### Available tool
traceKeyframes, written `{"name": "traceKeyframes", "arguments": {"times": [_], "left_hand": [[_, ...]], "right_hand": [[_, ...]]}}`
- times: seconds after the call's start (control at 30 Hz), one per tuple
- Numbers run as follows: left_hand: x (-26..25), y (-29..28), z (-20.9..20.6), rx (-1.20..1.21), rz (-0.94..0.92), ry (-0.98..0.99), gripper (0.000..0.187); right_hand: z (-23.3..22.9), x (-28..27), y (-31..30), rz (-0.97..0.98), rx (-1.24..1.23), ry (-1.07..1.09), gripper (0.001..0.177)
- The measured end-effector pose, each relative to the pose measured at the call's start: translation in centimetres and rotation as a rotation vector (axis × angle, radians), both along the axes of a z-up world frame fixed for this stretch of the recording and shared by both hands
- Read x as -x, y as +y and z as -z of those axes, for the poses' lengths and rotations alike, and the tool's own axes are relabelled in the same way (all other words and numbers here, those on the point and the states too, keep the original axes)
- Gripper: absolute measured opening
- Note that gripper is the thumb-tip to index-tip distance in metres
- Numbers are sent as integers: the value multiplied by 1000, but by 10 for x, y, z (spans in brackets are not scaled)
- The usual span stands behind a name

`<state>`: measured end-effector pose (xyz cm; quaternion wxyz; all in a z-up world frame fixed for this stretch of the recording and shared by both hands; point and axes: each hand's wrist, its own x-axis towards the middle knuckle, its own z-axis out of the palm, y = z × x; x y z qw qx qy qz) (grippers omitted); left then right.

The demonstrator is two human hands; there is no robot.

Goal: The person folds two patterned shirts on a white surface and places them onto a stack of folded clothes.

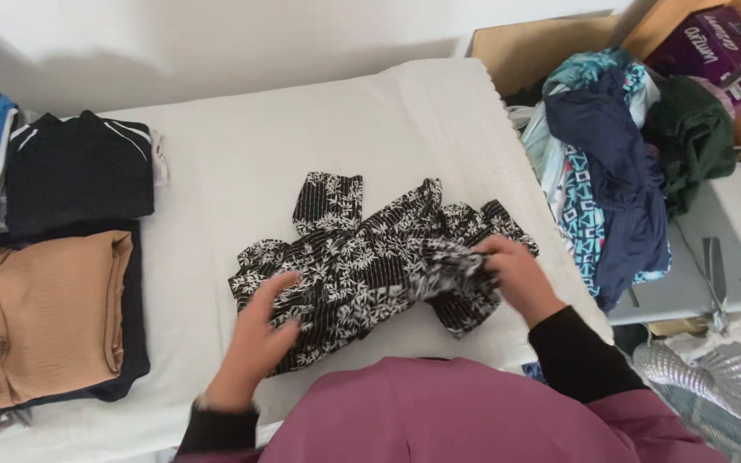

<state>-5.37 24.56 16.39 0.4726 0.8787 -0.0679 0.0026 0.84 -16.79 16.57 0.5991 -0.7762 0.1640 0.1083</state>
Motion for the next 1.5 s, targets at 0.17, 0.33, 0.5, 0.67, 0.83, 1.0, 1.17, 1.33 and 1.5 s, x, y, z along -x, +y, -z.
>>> {"name": "traceKeyframes", "arguments": {"times": [0.17, 0.33, 0.5, 0.67, 0.83, 1.0, 1.17, 1.33, 1.5], "left_hand": [[-46, -82, -13, -100, 180, 282, 17], [-42, -101, 34, -71, 93, 645, 72], [7, -41, -14, 349, -375, 590, 47], [75, 46, -6, 1192, -548, 295, 64], [107, 95, -34, 1049, -949, 31, 47], [87, 131, -28, 533, -937, -297, 35], [60, 107, -44, 931, -806, -361, 23], [55, 58, -55, 811, -747, 176, 28], [76, 91, -15, 398, -649, 514, 36]], "right_hand": [[-32, 31, 69, -295, 19, 229, 33], [-15, 46, 96, -1056, -96, 157, 45], [10, 17, 80, -691, 212, -58, 28], [70, -15, 81, -687, 640, -728, 41], [110, -26, 100, -887, 959, -634, 56], [82, -98, 58, -522, 1021, -450, 21], [11, -117, -50, 60, 636, -647, 29], [-78, -26, -57, 75, 381, -666, 25], [-62, 21, -77, -451, 479, 447, 49]]}}
